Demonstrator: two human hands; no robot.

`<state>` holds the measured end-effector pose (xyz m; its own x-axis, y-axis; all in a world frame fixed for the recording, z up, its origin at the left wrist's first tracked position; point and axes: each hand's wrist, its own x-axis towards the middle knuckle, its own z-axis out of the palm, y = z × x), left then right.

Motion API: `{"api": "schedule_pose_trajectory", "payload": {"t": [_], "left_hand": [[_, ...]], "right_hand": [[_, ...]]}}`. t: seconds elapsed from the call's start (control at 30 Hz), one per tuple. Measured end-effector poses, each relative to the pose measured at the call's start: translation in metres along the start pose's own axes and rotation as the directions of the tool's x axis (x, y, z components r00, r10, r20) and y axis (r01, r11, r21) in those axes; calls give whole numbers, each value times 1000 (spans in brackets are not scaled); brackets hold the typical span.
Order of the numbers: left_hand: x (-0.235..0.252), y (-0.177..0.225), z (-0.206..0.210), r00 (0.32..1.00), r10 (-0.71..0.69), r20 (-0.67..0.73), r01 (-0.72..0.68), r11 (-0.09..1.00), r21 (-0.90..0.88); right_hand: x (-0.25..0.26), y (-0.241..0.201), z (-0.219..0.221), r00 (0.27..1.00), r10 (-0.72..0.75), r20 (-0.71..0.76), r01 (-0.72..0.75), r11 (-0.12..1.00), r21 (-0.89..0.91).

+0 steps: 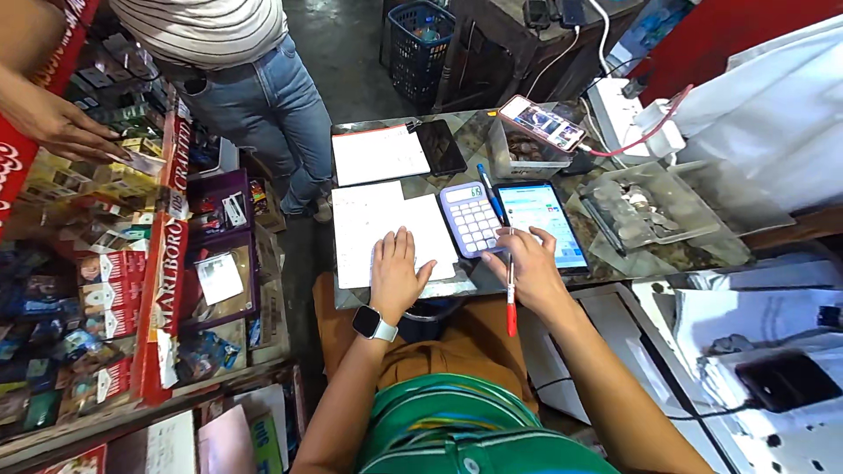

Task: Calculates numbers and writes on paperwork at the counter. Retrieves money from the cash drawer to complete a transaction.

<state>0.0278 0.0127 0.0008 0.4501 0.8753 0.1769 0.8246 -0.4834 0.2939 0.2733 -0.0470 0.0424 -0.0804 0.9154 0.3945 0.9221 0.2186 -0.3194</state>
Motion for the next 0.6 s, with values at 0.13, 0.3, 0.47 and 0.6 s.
{"api": "schedule_pose_trajectory", "payload": {"t": [0.13, 0.3, 0.47, 0.6], "left_hand": [[2, -1, 1, 999, -14, 34, 14, 1000, -1], [2, -1, 1, 999, -16, 41, 17, 1000, -19], [2, -1, -1, 997, -28, 67, 29, 999, -23], [1, -2, -1, 999, -16, 44, 16, 1000, -11]], "right_hand": [[5, -4, 2, 1000, 1, 7, -1, 1000, -18], [23, 1, 18, 998, -35, 60, 33, 999, 30], [37, 6, 17, 999, 4, 35, -5, 1000, 5], [34, 4, 12, 1000, 14, 28, -14, 1000, 9]]}}
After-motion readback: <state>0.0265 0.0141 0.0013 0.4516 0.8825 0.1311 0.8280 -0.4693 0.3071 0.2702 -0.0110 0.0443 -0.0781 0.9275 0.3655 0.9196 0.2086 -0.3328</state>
